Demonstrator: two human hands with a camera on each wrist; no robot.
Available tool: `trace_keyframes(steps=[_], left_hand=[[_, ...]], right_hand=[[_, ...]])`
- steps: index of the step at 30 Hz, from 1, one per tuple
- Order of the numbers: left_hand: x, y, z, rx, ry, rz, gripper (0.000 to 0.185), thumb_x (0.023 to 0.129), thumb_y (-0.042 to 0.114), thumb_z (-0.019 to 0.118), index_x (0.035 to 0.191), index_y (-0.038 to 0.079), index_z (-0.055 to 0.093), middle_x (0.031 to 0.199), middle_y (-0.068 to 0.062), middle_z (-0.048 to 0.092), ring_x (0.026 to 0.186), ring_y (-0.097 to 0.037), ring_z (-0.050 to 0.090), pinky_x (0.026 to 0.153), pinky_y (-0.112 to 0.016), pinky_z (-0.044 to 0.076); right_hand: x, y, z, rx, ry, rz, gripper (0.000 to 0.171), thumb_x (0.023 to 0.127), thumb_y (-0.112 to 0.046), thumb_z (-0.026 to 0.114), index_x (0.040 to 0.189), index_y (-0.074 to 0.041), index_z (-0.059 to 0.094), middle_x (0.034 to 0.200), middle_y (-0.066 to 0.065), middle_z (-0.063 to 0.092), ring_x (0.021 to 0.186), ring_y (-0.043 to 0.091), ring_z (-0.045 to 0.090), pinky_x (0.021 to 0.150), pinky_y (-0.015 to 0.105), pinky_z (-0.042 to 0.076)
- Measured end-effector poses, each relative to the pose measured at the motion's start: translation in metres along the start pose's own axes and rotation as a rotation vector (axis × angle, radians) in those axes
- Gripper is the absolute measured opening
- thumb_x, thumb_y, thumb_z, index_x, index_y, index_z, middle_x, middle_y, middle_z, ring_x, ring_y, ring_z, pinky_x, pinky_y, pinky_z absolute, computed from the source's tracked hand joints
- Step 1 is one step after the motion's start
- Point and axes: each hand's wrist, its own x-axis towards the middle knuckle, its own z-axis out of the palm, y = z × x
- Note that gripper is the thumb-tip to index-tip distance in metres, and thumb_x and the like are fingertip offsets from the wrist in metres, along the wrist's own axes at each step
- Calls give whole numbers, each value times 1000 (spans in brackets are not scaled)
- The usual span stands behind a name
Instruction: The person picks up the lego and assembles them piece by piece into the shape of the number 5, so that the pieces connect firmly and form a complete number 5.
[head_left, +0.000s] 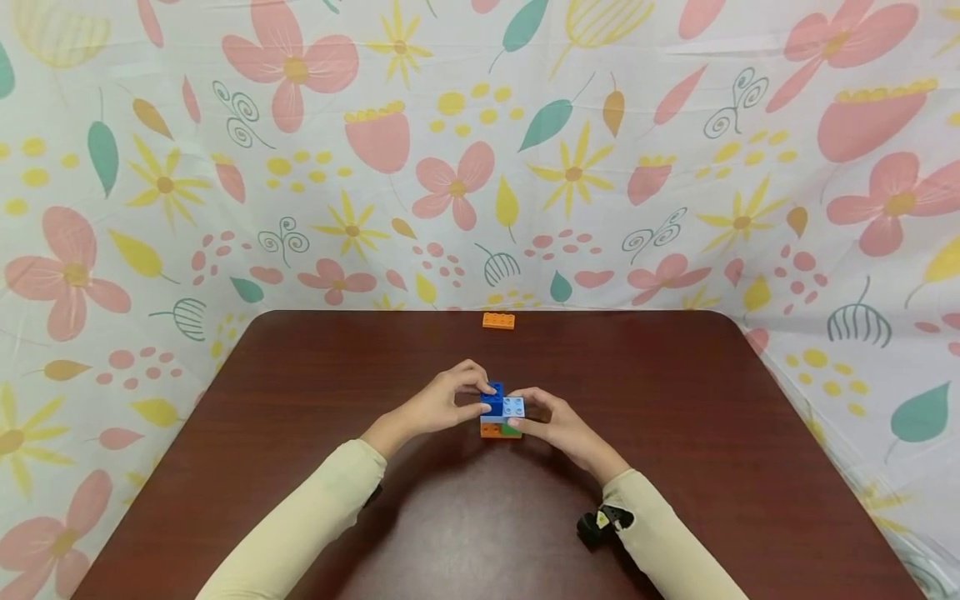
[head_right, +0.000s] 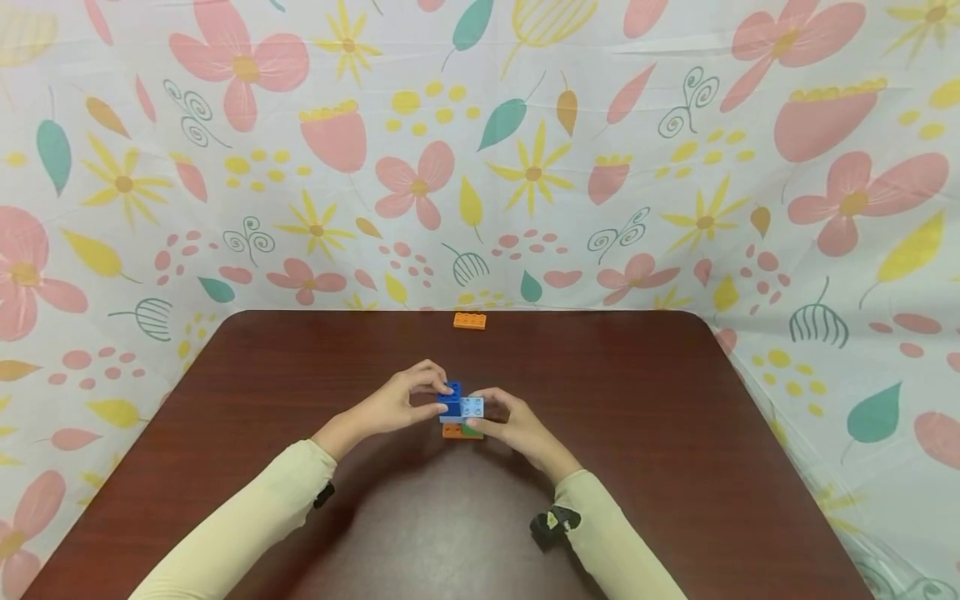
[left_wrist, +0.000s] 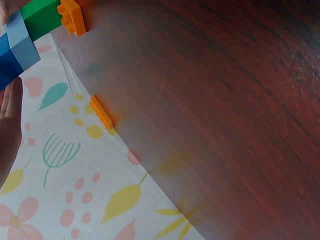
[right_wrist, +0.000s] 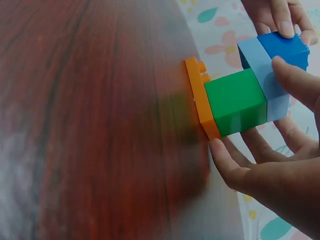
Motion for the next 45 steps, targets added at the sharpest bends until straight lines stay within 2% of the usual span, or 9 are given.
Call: trace_keyframes(steps=[7,11,15,22,26,30,37,40,45], left_hand=[[0,3,1,8,3,42,20,87,-3,68,106,-2,64,107,-11,49,102,-25,56,90,-49,50],[0,2,2,4,16,24,21,87,-2,68,107,0,63,109,-10,49,103,-25,56,92,-49,49],[-2,-1,5,-15,51,0,24,88,2,68,111,5,60,111,-10,51,106,-26,57,95,-47,48],[-8,-2,13,-66,164,-86,40,88,6,69,123,8,52,118,-10,57,110,-27,55,95,-45,48],[-9,-2,17,-93,207,-132,41,88,7,70,125,7,51,119,-11,59,112,-27,54,98,-49,45],[-11,-3,21,-169,231,-174,42,88,3,69,125,2,51,118,-14,59,111,-31,55,97,-52,45],[-14,-3,27,-295,272,-290,38,88,0,68,124,5,55,116,-15,59,110,-32,56,90,-36,52],[-15,-2,29,-319,282,-314,40,87,-4,67,124,2,55,118,-18,59,113,-36,54,89,-36,52],[-18,19,26,-342,278,-337,39,87,-7,65,124,-1,55,118,-22,58,114,-39,53,89,-39,52]], right_hand=[[4,-3,6,-52,63,-31,42,87,-27,73,125,-16,59,123,8,59,111,26,53,87,38,50],[5,-4,7,-54,72,-35,42,87,-23,73,126,-14,60,122,10,59,108,27,54,83,36,51],[4,-7,8,-55,73,-32,42,88,-19,72,127,-11,59,124,11,59,111,30,52,85,38,50],[-10,-37,12,-78,58,-27,38,89,-15,70,125,-7,60,125,14,59,113,33,50,89,41,48],[-12,-39,12,-87,58,-24,38,89,-15,70,125,-7,60,125,14,59,114,34,50,91,43,47],[-4,-26,10,-81,62,-18,39,89,-16,70,126,-8,59,124,13,59,112,34,50,91,44,47],[6,-5,6,-74,76,-21,42,87,-24,74,125,-13,61,122,10,60,110,30,52,87,40,49],[7,-3,5,-73,73,-21,42,85,-27,75,124,-15,62,122,8,60,111,28,52,87,38,49],[6,-3,5,-64,61,-25,41,85,-29,75,123,-19,62,121,6,60,112,29,51,89,40,48]])
